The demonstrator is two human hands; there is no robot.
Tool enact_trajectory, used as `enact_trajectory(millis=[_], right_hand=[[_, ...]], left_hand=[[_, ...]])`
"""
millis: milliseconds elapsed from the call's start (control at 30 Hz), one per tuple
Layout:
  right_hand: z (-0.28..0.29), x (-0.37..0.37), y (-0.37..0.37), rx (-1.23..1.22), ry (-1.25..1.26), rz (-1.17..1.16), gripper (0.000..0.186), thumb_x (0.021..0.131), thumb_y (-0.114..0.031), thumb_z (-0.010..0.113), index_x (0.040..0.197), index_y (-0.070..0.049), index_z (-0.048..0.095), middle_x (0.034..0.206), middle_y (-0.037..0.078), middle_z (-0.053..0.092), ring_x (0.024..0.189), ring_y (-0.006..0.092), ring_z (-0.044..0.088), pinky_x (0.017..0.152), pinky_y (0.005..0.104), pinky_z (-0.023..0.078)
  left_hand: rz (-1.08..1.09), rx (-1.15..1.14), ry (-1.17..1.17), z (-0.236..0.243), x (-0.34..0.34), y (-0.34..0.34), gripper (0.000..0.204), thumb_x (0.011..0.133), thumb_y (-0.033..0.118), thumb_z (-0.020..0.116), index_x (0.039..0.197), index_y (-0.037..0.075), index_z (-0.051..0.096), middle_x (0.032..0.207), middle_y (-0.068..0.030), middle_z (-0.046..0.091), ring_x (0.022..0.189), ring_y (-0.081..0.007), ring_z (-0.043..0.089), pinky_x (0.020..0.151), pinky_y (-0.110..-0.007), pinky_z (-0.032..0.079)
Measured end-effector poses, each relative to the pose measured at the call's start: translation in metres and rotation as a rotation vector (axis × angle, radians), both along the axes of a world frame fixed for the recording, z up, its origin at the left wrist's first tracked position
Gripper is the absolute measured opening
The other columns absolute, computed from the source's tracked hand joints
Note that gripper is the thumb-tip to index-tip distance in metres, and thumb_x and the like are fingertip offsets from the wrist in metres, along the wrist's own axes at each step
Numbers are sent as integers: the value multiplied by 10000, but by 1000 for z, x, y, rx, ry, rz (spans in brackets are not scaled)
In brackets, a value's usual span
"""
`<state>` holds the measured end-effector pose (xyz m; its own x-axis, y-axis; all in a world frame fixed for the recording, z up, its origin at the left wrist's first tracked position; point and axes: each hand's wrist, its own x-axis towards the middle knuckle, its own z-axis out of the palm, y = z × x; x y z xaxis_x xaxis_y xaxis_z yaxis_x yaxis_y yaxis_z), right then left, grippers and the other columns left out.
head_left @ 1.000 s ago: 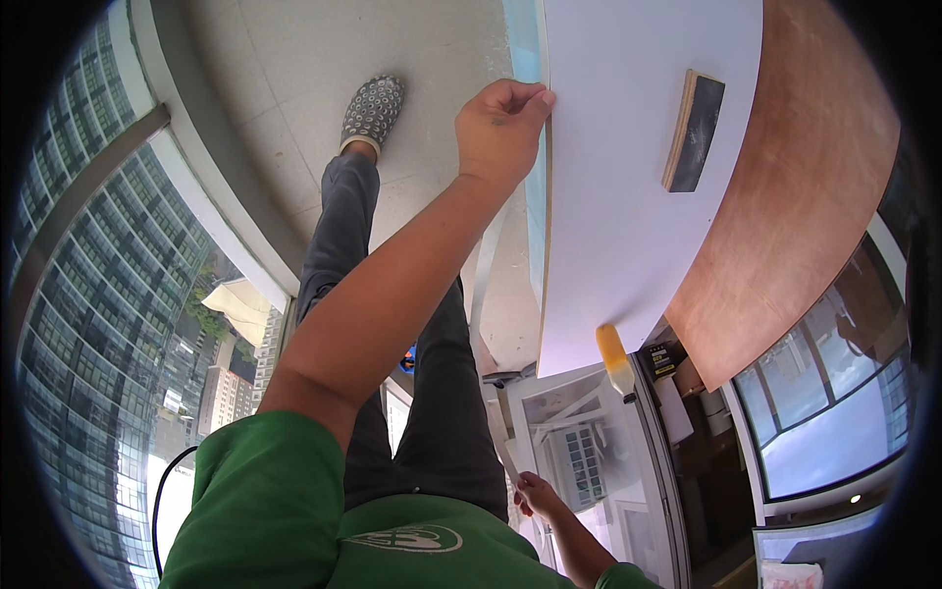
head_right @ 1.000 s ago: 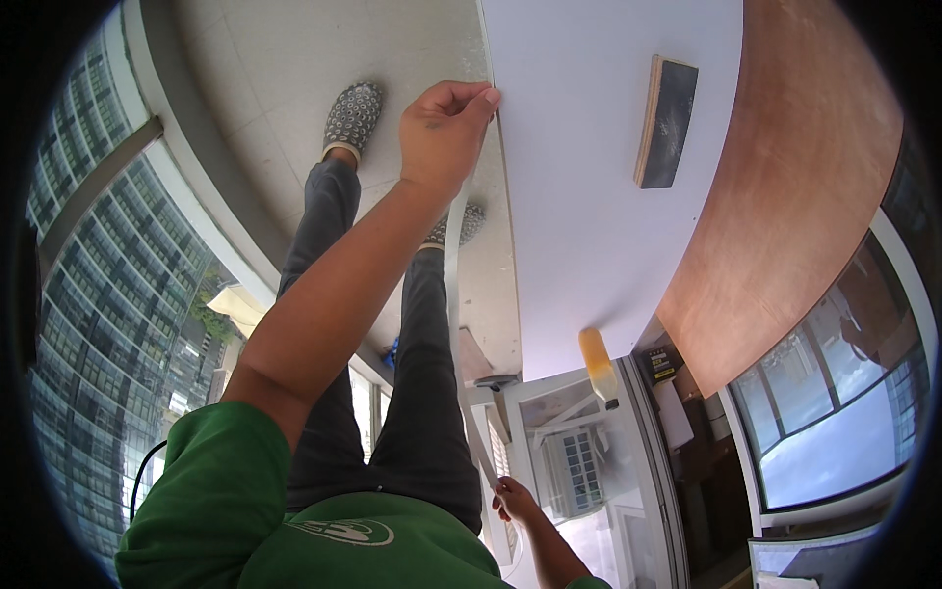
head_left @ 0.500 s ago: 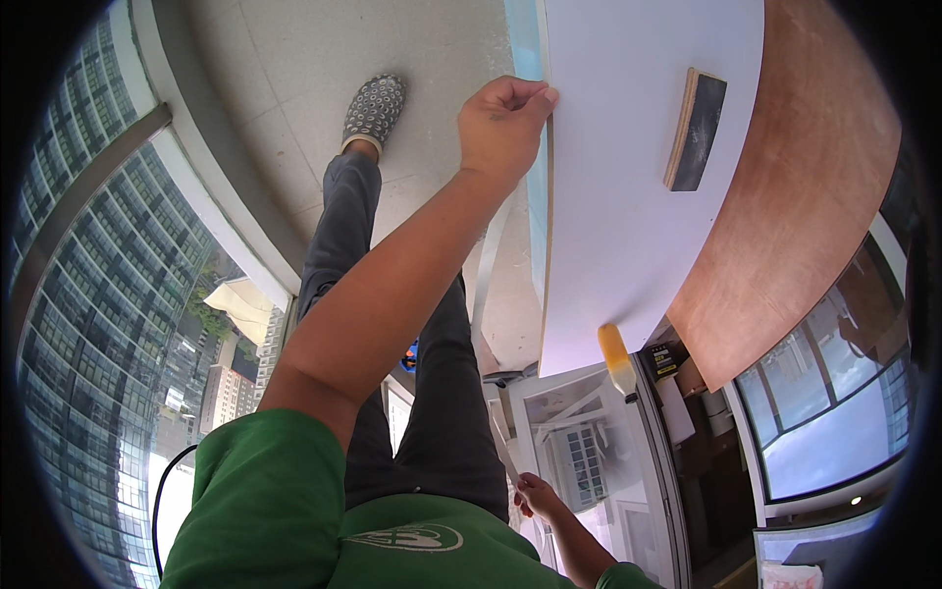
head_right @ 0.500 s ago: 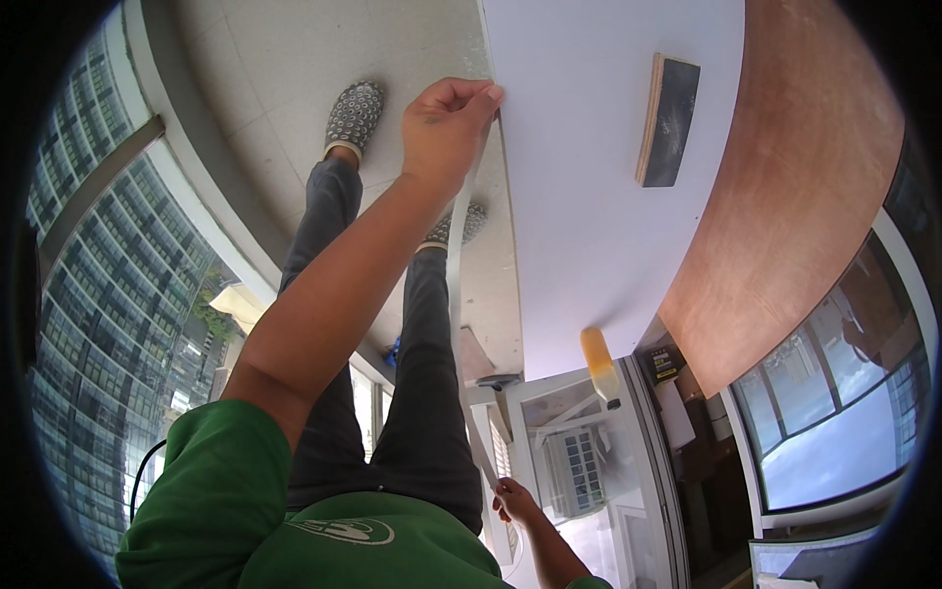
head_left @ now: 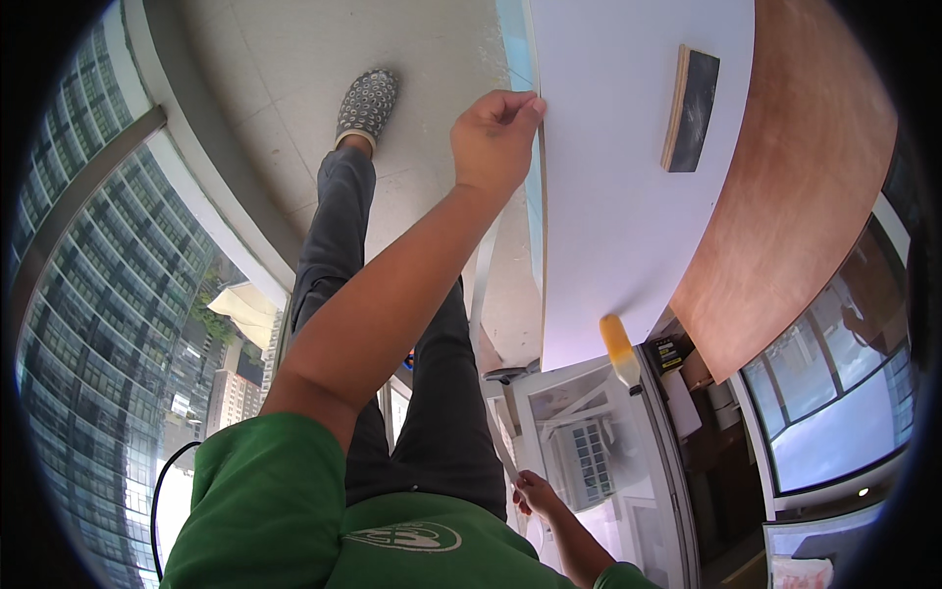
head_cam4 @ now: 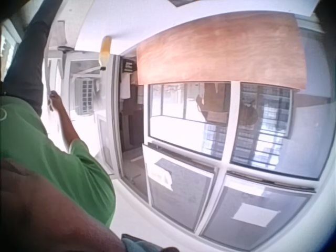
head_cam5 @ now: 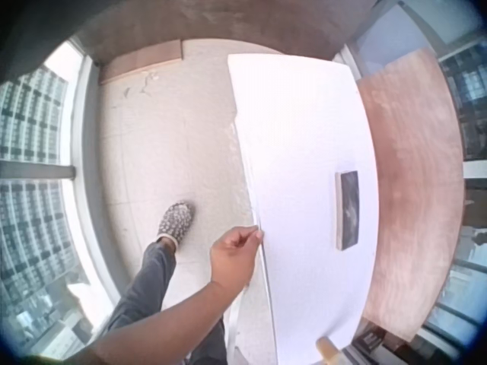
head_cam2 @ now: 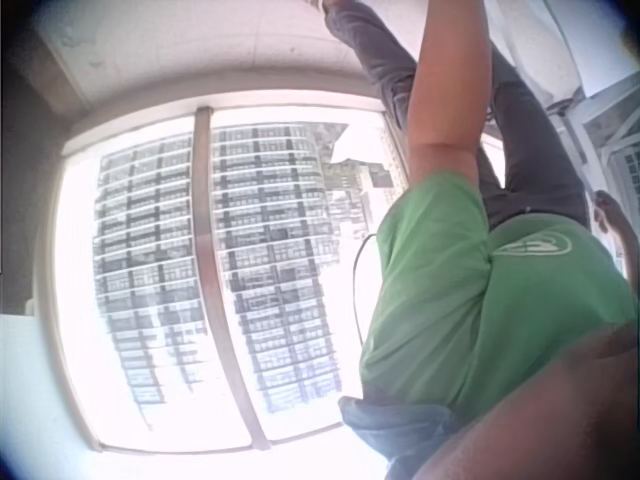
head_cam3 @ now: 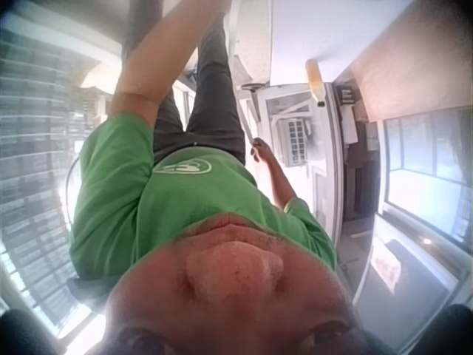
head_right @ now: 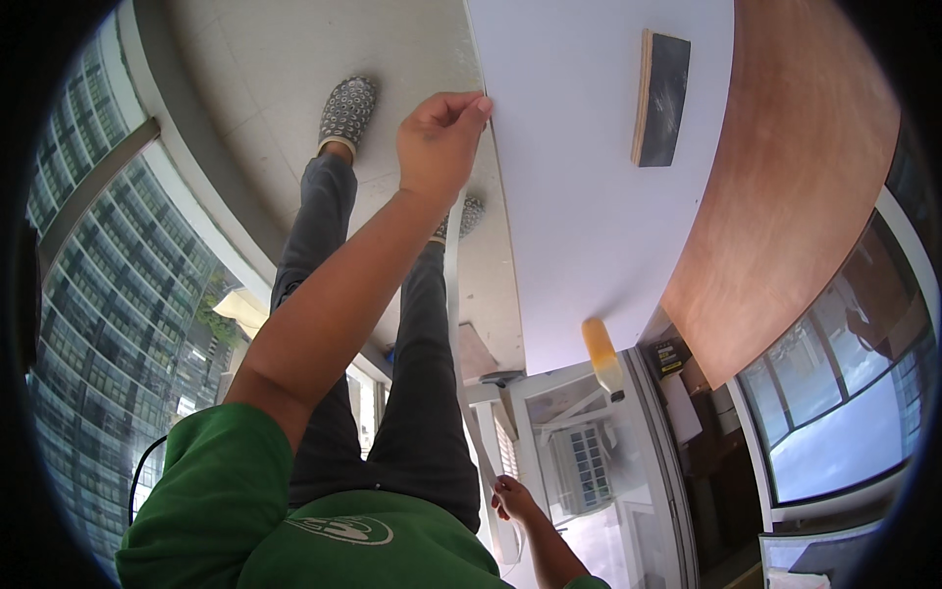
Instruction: The person peels a strip of adhesive backing from a white edge band and applies it to the side of a wooden panel using their hands and scissors.
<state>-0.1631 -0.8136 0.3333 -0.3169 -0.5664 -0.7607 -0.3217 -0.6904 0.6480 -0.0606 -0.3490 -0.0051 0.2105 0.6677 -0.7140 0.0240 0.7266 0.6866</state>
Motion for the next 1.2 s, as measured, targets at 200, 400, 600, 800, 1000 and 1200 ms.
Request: enact_trajectory(millis=[200,400,600,800,1000,1200], right_hand=[[-5,-5,-7,12,12,-35,217,1051,-239,429,1112,-76,558,684,48,587,424,123,484,386,279,380],[-3,-6,-9,13,5,-18,218,1045,-226,435,1120,-70,568,677,62,588,415,132,479,369,290,367],[-4,-5,-3,7,12,-5,217,1048,-237,434,1111,-74,563,681,57,588,421,128,483,378,286,377],[-5,-6,-13,23,6,-31,193,1050,-223,422,1069,-77,548,687,47,586,428,122,487,394,276,399],[4,0,-47,35,-86,-65,182,1044,-205,430,1056,-69,551,677,57,584,413,129,483,379,284,391],[-7,10,-84,88,-189,-82,193,1037,-193,451,1123,-57,556,669,65,582,408,142,489,374,298,390]], left_hand=[[10,-34,-29,0,1,0,150,888,87,722,963,-41,696,837,-52,687,721,-71,590,640,-202,469],[42,-70,-42,1,3,1,165,880,86,729,960,-52,690,839,-59,686,731,-82,597,666,-203,485],[44,-101,-45,2,5,1,155,879,78,727,950,-52,682,830,-58,680,716,-84,590,655,-210,483],[66,-105,-58,1,9,-4,156,882,77,723,961,-44,664,786,-33,648,664,-78,555,608,-216,454],[14,-16,62,-1,8,-21,211,883,192,719,971,2,693,923,-71,706,843,-151,644,769,-289,515],[-135,36,168,5,-3,-34,224,861,188,732,973,0,686,885,-68,691,784,-135,620,714,-279,493]])
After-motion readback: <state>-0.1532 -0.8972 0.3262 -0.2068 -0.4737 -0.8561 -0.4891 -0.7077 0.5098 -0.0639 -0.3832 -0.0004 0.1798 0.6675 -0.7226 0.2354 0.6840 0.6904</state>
